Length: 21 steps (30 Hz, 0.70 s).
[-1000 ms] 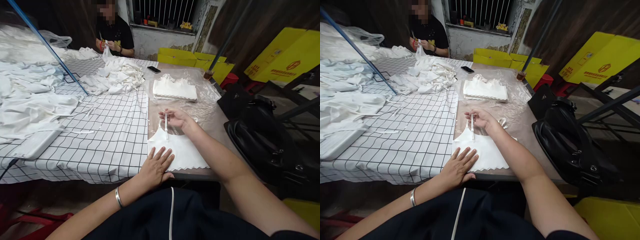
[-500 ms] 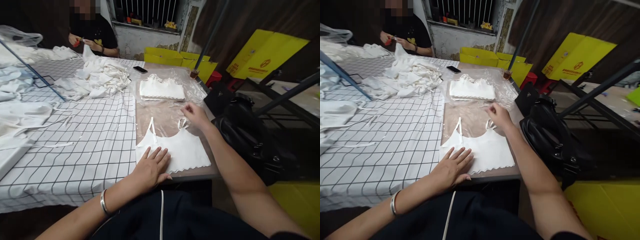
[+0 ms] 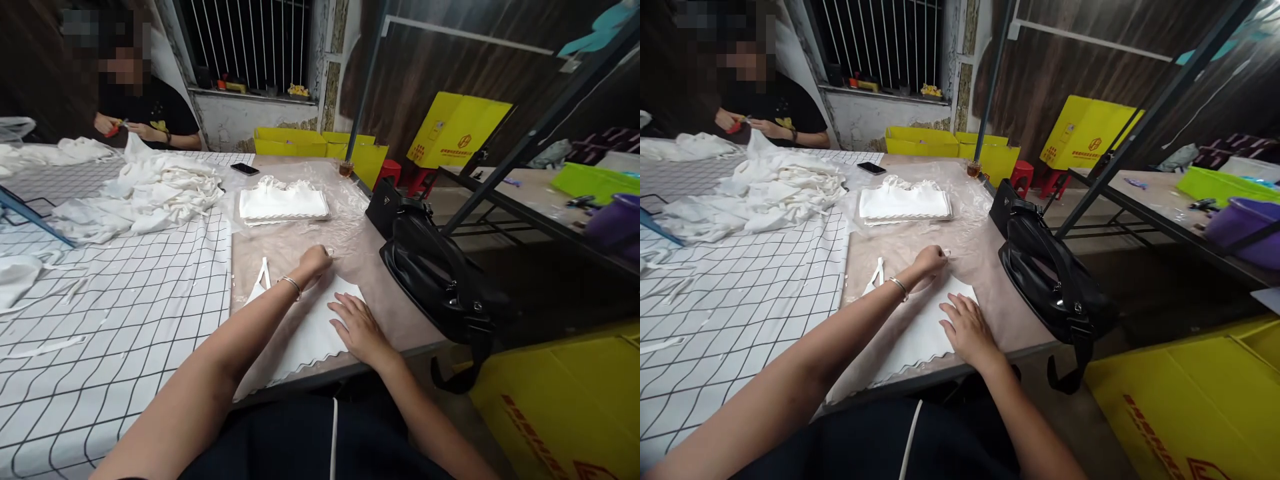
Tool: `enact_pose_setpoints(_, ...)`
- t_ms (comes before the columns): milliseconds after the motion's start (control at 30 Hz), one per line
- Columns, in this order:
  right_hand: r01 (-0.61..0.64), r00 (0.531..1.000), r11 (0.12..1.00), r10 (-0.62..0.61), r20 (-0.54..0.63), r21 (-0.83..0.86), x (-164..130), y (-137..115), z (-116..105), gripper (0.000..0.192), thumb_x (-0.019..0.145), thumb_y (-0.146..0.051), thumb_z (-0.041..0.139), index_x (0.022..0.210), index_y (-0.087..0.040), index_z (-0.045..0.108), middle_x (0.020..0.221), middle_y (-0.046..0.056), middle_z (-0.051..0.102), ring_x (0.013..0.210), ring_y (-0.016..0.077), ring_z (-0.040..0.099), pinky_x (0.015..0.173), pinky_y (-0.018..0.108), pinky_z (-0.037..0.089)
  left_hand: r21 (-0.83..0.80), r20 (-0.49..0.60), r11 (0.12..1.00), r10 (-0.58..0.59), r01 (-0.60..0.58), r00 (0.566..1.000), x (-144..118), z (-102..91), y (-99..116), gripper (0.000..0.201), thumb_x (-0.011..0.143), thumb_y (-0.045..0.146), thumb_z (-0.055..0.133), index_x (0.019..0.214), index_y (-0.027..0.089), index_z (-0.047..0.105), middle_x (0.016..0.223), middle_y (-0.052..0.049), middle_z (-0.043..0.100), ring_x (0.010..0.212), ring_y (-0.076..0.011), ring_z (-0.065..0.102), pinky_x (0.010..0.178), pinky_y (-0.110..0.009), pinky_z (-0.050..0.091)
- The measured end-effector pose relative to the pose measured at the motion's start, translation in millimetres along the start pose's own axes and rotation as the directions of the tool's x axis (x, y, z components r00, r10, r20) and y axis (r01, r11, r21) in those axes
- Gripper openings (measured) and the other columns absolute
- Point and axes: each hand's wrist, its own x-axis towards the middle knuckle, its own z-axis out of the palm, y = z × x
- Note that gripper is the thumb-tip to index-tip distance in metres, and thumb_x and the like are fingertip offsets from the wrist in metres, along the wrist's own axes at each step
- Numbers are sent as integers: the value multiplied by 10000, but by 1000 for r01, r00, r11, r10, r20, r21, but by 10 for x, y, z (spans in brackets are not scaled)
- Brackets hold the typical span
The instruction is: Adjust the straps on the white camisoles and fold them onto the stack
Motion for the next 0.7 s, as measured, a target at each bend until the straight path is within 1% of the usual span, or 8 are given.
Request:
enact_pose_setpoints(133, 0, 1000, 1000, 0, 0, 2, -24, -2, 0, 326, 933, -269, 485, 1226, -194, 607, 1355, 109, 545, 1282, 287, 437, 1084, 468, 372, -260, 37, 961, -81, 88, 996, 165, -264, 126, 188, 840, 100, 507, 662, 140, 553, 743, -100, 705, 606, -128, 636, 619, -239, 485)
enact_pose_setpoints(300, -9, 1000, 1000, 9, 0, 18, -16, -36, -3, 327, 927, -252, 495, 1225, -184, 610, 1353, 117, 545, 1282, 291, 438, 1082, 469, 375, -509, 41, 853, -116, 120, 992, 330, -657, 354, 214, 895, 105, 446, 704, 148, 533, 651, -53, 662, 503, -85, 583, 596, -223, 503)
enact_pose_setpoints(433, -24, 1000, 996, 25, -11, 82, -20, -36, 27, 314, 914, -236, 508, 1202, -186, 624, 1352, 123, 548, 1287, 292, 435, 1090, 486, 358, -626, 11, 778, -62, 55, 998, 328, -838, 488, 192, 934, 191, 452, 781, 150, 561, 650, -41, 659, 541, -93, 603, 661, -240, 530)
enact_pose_setpoints(533, -40, 999, 954, 48, -20, 298, 26, 72, -7, 262, 892, -264, 535, 1119, -204, 651, 1278, 117, 600, 1233, 283, 490, 1060, 484, 386, -594, -80, 789, 138, -158, 987, 142, -864, 481, 190, 930, 263, 496, 840, 136, 606, 765, -74, 700, 653, -122, 642, 736, -279, 528)
enact_pose_setpoints(567, -67, 996, 909, 88, -31, 412, 61, 134, -53, 243, 889, -285, 536, 1087, -207, 653, 1217, 113, 631, 1178, 272, 533, 1024, 468, 421, -517, -114, 802, 281, -299, 953, 46, -859, 456, 196, 920, 282, 518, 862, 134, 632, 827, -89, 714, 721, -141, 657, 775, -298, 519)
enact_pose_setpoints(600, -104, 986, 845, 155, -54, 525, 104, 204, -120, 228, 890, -313, 531, 1054, -208, 650, 1137, 106, 660, 1103, 256, 576, 973, 444, 458, -395, -120, 795, 451, -459, 884, -61, -849, 423, 202, 909, 297, 536, 889, 138, 659, 894, -101, 722, 804, -164, 663, 822, -321, 503)
enact_pose_setpoints(667, -157, 931, 702, 339, -132, 695, 209, 340, -309, 240, 894, -379, 517, 1011, -203, 630, 987, 89, 678, 949, 224, 618, 870, 393, 498, -84, -9, 666, 744, -742, 669, -279, -825, 348, 204, 896, 311, 558, 952, 178, 703, 1023, -98, 721, 964, -199, 640, 931, -367, 438)
enact_pose_setpoints(700, -161, 890, 651, 421, -176, 742, 266, 393, -418, 256, 890, -412, 520, 995, -201, 620, 948, 81, 671, 903, 212, 616, 842, 374, 497, 54, 82, 559, 823, -827, 562, -377, -810, 312, 207, 899, 309, 555, 988, 209, 714, 1081, -87, 713, 1025, -208, 616, 979, -388, 393)
